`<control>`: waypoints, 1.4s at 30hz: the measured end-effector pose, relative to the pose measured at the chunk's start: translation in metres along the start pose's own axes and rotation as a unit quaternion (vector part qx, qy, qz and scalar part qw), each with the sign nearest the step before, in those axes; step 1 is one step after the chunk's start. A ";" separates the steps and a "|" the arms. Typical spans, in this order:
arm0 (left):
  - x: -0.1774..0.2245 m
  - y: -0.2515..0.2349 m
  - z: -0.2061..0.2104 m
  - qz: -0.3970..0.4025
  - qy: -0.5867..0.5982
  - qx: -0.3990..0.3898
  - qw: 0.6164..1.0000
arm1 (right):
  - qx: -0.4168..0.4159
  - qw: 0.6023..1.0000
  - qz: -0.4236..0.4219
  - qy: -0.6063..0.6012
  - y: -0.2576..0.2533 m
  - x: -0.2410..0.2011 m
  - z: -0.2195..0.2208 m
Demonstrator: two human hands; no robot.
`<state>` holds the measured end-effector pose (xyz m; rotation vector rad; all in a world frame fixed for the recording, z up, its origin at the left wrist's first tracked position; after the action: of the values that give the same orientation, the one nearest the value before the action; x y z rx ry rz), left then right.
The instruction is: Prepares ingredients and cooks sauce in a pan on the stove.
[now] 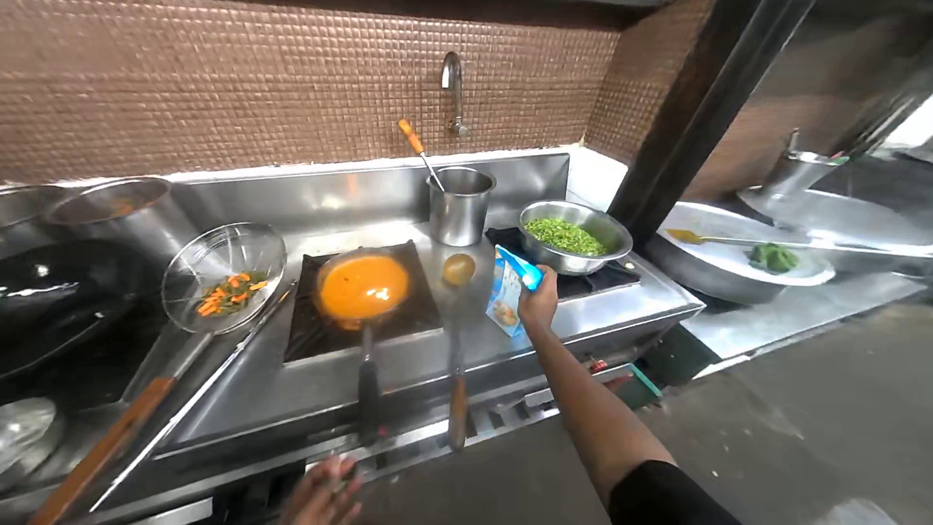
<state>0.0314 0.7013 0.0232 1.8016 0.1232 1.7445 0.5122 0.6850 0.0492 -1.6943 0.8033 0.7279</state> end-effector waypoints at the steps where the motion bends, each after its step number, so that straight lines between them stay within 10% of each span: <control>1: 0.009 -0.002 0.008 -0.009 0.021 0.001 1.000 | -0.009 1.000 0.013 0.007 0.003 -0.001 -0.002; 12: 0.069 -0.081 0.073 -0.104 0.133 -0.149 0.974 | -0.070 0.990 0.097 0.081 0.017 -0.016 -0.034; 17: 0.073 -0.082 0.073 -0.126 0.127 -0.107 0.978 | -0.044 0.989 0.136 -0.027 0.116 -0.053 -0.057; 21: 0.080 -0.071 0.066 -0.133 0.133 -0.114 0.975 | -0.177 0.810 0.511 -0.228 0.225 -0.054 -0.005; 24: 0.078 -0.095 0.058 -0.142 0.131 -0.127 0.973 | -0.225 0.682 0.604 -0.346 0.245 -0.063 0.015; 35: 0.084 -0.096 0.041 -0.152 0.128 -0.156 0.968 | -0.332 0.718 0.454 -0.410 0.260 -0.103 -0.059; 42: 0.080 -0.088 0.050 -0.148 0.140 -0.140 0.969 | -0.421 0.741 0.470 -0.228 0.224 -0.152 -0.053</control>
<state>0.1186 0.7915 0.0535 1.2605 0.2357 1.6920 0.2460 0.6127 0.0583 -1.6164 1.0298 2.4113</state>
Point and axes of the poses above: each hand's wrist, its own y-axis away from the middle knuckle, its own z-axis out of the palm, x = y × z, the point moved 2 cm from there along -y, towards the middle knuckle, and after that the axes turned 11 degrees about -y, right-handed, at the moved point
